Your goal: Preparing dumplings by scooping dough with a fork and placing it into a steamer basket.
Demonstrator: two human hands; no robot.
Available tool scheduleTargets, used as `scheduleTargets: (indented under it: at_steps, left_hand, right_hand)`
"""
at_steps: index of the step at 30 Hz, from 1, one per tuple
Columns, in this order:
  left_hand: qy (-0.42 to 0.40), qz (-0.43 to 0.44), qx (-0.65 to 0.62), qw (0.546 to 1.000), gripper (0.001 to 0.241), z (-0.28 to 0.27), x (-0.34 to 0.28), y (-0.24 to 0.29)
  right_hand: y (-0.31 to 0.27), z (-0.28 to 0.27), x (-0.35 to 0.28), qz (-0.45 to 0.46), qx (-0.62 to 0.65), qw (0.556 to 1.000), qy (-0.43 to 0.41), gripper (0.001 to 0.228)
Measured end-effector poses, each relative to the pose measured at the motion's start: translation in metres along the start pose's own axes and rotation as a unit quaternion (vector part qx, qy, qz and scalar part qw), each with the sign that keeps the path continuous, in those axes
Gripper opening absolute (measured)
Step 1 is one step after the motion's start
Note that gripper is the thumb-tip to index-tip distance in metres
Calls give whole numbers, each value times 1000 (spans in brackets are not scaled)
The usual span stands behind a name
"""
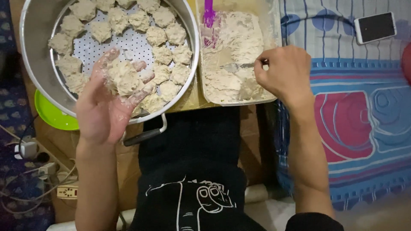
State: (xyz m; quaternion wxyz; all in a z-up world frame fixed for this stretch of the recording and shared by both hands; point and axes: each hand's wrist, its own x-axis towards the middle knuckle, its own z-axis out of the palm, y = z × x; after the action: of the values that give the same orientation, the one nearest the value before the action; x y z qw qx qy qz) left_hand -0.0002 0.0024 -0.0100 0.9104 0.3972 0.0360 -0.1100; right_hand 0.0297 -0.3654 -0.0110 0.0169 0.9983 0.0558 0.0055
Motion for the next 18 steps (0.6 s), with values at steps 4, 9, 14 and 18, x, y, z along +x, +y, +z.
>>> scheduleTargets:
  at_steps: [4,9,14,18]
  left_hand:
    - [11,-1,12,1000,54,2,0,0]
    - [4,-14,-6,1000,70,-4,1,-3]
    - [-69,-23,1,997,72,3,3,-1]
    - [-32,-75,-43,996,51,6,3,3]
  right_hand:
    - [-7,-11,6,-6,-13,1000,-26,30]
    - [-13,-25,4,5,-4,998,-59,30]
    - [-15,-38,2,11,20,996,-87,32]
    - [-1,-41,-5,12,62,994,-90,34]
